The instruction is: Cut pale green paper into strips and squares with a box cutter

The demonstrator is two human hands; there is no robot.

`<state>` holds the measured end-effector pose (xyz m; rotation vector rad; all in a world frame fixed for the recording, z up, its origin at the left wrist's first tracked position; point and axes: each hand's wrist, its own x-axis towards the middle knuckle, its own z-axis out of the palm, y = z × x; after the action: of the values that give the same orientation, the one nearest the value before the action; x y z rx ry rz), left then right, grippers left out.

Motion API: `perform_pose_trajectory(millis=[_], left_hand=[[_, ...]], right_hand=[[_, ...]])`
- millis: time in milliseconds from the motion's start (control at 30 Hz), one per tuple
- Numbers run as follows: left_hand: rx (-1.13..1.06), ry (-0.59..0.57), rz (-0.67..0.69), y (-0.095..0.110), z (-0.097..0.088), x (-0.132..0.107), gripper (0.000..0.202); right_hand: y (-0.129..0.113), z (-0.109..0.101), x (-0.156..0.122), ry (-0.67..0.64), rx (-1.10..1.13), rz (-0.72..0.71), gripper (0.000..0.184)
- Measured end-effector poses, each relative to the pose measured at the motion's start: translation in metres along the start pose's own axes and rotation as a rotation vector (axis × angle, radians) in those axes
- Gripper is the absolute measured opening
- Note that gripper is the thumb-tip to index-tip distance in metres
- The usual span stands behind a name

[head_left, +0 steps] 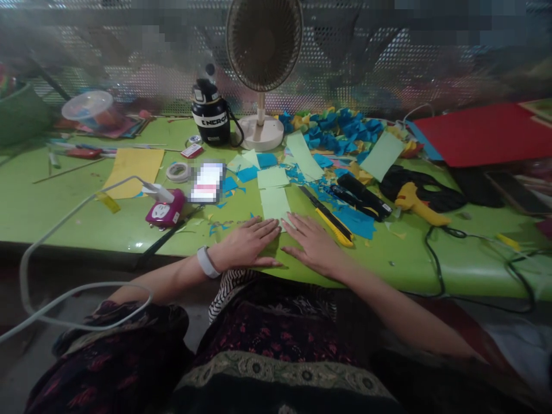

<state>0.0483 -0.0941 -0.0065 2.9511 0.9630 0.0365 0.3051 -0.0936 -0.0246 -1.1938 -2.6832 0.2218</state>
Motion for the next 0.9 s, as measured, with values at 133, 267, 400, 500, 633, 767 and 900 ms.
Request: perform_pose_trajectory(millis=[133, 267, 400, 500, 633, 767, 900], left_hand=[[0.024, 0.001, -0.001, 0.001, -0.002, 0.001, 0.093], [0.02, 0.002, 0.0, -0.001, -0.003, 0.001, 0.093], [-0.003, -0.001, -0.001, -0.004, -0.005, -0.001, 0.09], [-0.012, 0.006, 0.006, -0.007, -0.006, -0.006, 0.089], [-0.023, 0.006, 0.027, -0.014, -0.005, -0.013, 0.086], [-0.004, 0.003, 0.026, -0.014, -0.006, -0.01, 0.084], [0.03, 0.006, 0.032, -0.002, -0.006, 0.004, 0.086]], right_hand=[[-0.003, -0.002, -0.004, 0.04, -0.09, -0.106, 0.072], [-0.005, -0.002, -0.005, 0.029, -0.139, -0.141, 0.075], [-0.005, -0.003, -0.007, 0.04, -0.167, -0.112, 0.073], [-0.004, -0.006, -0.01, 0.06, -0.171, -0.096, 0.07], [0.0, -0.008, -0.017, 0.06, -0.181, -0.074, 0.072], [0.002, -0.008, -0.019, 0.039, -0.193, -0.064, 0.073], [0.003, -0.008, -0.018, 0.034, -0.19, -0.072, 0.071]])
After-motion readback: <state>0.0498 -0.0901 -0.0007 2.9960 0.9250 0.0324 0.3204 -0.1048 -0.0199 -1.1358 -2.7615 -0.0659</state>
